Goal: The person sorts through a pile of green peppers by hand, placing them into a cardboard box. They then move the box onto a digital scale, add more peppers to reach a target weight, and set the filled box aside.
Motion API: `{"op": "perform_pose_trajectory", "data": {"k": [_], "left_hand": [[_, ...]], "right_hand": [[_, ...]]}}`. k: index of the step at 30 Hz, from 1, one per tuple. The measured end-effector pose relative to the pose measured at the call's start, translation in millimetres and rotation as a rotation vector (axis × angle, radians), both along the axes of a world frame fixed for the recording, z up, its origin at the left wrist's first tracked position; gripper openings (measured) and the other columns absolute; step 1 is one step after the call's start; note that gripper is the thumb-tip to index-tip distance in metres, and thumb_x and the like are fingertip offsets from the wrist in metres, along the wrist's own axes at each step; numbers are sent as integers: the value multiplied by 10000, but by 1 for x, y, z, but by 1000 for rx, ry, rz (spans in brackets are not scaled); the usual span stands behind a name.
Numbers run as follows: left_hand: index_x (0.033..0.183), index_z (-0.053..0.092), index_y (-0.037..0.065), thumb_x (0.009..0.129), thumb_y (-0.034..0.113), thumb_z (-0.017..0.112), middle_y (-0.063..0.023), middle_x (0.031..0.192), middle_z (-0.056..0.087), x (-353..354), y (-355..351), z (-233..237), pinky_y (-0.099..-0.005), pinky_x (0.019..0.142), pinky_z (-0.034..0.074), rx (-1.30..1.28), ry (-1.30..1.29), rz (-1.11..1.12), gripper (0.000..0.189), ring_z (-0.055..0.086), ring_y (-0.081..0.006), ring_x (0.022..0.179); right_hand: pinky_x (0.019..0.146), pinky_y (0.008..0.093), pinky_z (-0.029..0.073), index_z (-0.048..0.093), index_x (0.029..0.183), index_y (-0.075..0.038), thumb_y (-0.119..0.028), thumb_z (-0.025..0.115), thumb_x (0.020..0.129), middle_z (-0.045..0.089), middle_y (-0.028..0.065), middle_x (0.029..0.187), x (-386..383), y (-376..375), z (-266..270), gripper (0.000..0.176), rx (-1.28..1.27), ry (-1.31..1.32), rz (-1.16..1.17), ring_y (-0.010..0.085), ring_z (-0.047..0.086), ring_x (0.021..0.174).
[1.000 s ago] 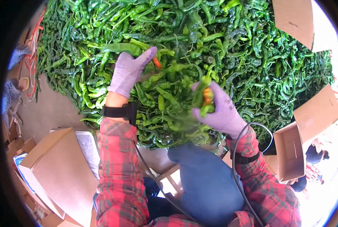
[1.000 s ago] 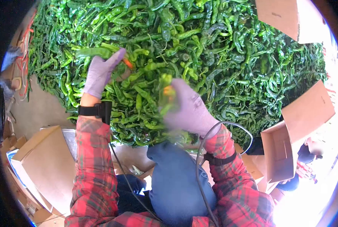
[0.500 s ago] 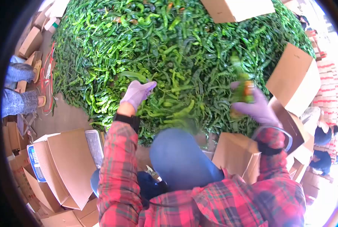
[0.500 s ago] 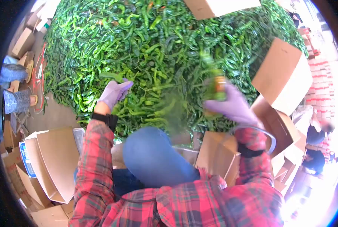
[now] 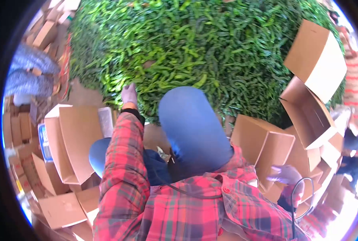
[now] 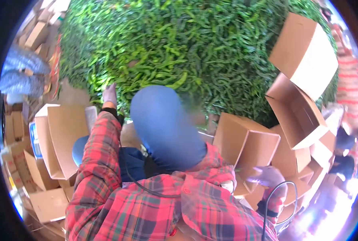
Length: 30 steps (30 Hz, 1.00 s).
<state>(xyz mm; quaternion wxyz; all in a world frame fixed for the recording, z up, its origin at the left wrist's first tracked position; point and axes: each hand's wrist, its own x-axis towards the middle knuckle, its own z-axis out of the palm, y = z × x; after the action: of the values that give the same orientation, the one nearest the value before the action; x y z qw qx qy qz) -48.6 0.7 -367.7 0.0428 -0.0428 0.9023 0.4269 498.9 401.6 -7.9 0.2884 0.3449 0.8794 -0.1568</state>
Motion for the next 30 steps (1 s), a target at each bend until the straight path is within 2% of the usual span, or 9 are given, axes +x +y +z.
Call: {"op": "perform_pose_trajectory", "data": {"k": [2,7,9,13,15,19,24,27,30], "left_hand": [[1075,687,-17,813,417,672,-186,947,690,43,-8,54,-371,810,506,-19,-285,257,507,646,-276,877],[1327,472,-23,852,543,600,-250,1167,620,104,-52,-41,-410,914,466,53,-456,629,750,608,-364,1053],[1428,385,-25,867,593,571,-276,1256,592,111,-58,-66,-426,956,450,62,-495,731,855,593,-399,1124],[1376,469,-38,911,600,523,-219,1323,570,82,-68,-100,-403,1011,412,-115,-223,831,791,563,-362,1190],[1391,469,-14,913,609,522,-175,1378,546,52,-65,-101,-392,1032,395,170,-210,733,787,545,-313,1222],[1476,399,66,959,556,489,-58,1500,433,8,-4,-38,-368,1075,351,680,-437,651,718,438,-225,1328],[1463,395,81,983,483,472,-106,1436,486,20,-35,-97,-403,1055,410,640,-371,-31,631,491,-246,1285],[1399,464,54,969,487,504,-122,1328,570,-1,2,-26,-422,989,484,1321,-984,415,612,587,-258,1159],[1412,449,19,972,417,538,-114,1337,565,-6,45,-7,-342,1031,441,949,-881,250,600,556,-229,1211]], "right_hand": [[744,302,515,645,1100,-27,-214,695,836,687,127,924,-61,8,17,328,95,0,-137,176,672,833],[844,310,515,587,1224,55,-217,577,944,676,117,1060,-225,-34,-16,391,-455,788,-416,192,666,915],[894,336,502,388,1430,9,-324,575,968,538,172,1327,-258,-46,-84,600,-886,729,-763,259,633,1053],[1068,555,330,182,1544,-145,-696,609,804,299,180,1532,-252,-50,-276,1017,-969,314,-1367,359,440,1297],[1114,555,257,228,1538,-137,-782,573,763,350,133,1524,-264,-44,-320,1066,-819,263,-1375,330,417,1329],[1066,468,387,437,1434,-148,-654,490,904,526,72,1396,-323,-46,-361,734,-1032,435,-1536,281,532,1216],[997,474,473,499,1379,-138,-592,456,956,550,76,1363,-338,-51,-345,622,-1372,547,-1352,292,564,1190],[1055,487,423,419,1433,-123,-615,442,949,489,85,1423,-346,-41,-322,690,-1501,425,-1375,294,504,1264],[1102,504,363,362,1475,-120,-688,430,917,433,96,1480,-354,-42,-355,799,-1425,493,-1322,305,435,1337]]}}
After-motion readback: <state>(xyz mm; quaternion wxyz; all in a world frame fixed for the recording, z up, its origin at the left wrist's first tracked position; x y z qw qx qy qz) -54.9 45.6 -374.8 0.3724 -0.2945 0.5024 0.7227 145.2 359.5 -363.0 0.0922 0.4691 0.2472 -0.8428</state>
